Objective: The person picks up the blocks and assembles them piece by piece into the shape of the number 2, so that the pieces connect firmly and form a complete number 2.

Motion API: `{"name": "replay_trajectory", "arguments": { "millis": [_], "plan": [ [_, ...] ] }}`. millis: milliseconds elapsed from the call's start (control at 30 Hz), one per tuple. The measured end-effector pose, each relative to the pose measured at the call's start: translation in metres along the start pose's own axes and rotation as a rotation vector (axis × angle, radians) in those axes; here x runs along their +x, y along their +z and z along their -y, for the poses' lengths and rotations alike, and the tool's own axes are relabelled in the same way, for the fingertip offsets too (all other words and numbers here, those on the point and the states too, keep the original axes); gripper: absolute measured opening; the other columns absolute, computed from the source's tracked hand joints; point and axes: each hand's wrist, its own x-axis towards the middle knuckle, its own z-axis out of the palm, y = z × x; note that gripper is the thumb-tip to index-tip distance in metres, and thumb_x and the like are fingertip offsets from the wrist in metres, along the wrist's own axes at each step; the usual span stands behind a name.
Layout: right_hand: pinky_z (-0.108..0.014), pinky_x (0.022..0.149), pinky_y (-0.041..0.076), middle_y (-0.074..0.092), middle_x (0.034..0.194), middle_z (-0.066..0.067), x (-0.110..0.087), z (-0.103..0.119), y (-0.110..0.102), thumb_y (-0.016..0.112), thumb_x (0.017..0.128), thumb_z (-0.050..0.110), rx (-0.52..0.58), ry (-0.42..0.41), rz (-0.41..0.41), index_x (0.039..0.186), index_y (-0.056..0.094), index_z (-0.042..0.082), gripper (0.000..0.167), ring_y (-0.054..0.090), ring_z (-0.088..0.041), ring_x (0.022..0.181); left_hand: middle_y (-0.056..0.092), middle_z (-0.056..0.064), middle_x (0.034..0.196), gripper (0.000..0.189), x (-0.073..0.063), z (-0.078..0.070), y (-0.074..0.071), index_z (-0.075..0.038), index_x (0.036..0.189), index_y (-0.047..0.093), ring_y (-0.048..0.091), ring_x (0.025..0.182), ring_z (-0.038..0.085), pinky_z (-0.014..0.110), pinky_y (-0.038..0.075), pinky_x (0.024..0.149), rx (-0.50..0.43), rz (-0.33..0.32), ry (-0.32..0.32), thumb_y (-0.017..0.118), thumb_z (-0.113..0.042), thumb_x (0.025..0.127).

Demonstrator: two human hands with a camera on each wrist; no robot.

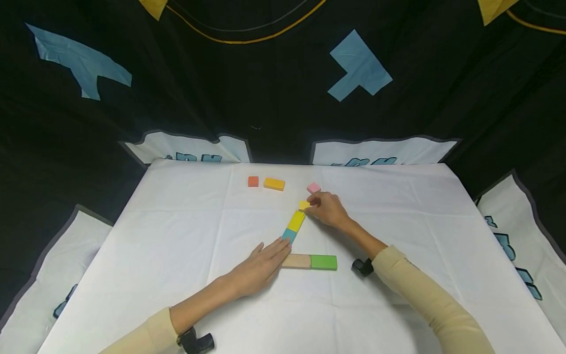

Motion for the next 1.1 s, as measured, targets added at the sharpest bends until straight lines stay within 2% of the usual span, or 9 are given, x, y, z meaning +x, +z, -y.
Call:
{"name": "replay_trajectory", "arguments": {
  "millis": [433,700,1100],
  "plan": [
    [-0.034,0.08,0.055,0.069,0.103,-0.012,-0.0018,0.0006,0.0025,0.078,0.088,0.015,0.031,0.004,-0.001,0.112,0.07,-0.001,0.03,0.063,-0.023,0.09,0.031,0.012,0.16,0.048,0.0006,-0.0005,-0.0003,-0.001,0.151,0.04,0.025,0.147,0.027,0.06,0.03,0.111,0.003,0.006,-0.006,0.048,-0.016,0.107],
    [-0.033,0.077,0.054,0.069,0.1,-0.009,-0.0021,-0.0019,0.0034,0.077,0.089,0.016,0.018,0.005,0.009,0.112,0.071,0.001,0.029,0.062,-0.021,0.087,0.031,0.011,0.16,0.048,0.0011,-0.0024,-0.0014,-0.002,0.152,0.04,0.024,0.148,0.026,0.058,0.029,0.112,-0.003,0.028,-0.027,0.047,-0.017,0.107],
    [-0.032,0.077,0.054,0.069,0.099,-0.008,-0.0012,-0.0018,0.0031,0.076,0.089,0.016,0.021,0.001,0.012,0.112,0.071,0.001,0.028,0.061,-0.021,0.086,0.031,0.011,0.16,0.048,0.0007,-0.001,-0.0005,-0.002,0.152,0.04,0.024,0.148,0.026,0.059,0.029,0.112,0.002,0.019,-0.021,0.047,-0.018,0.107]
  ]
}}
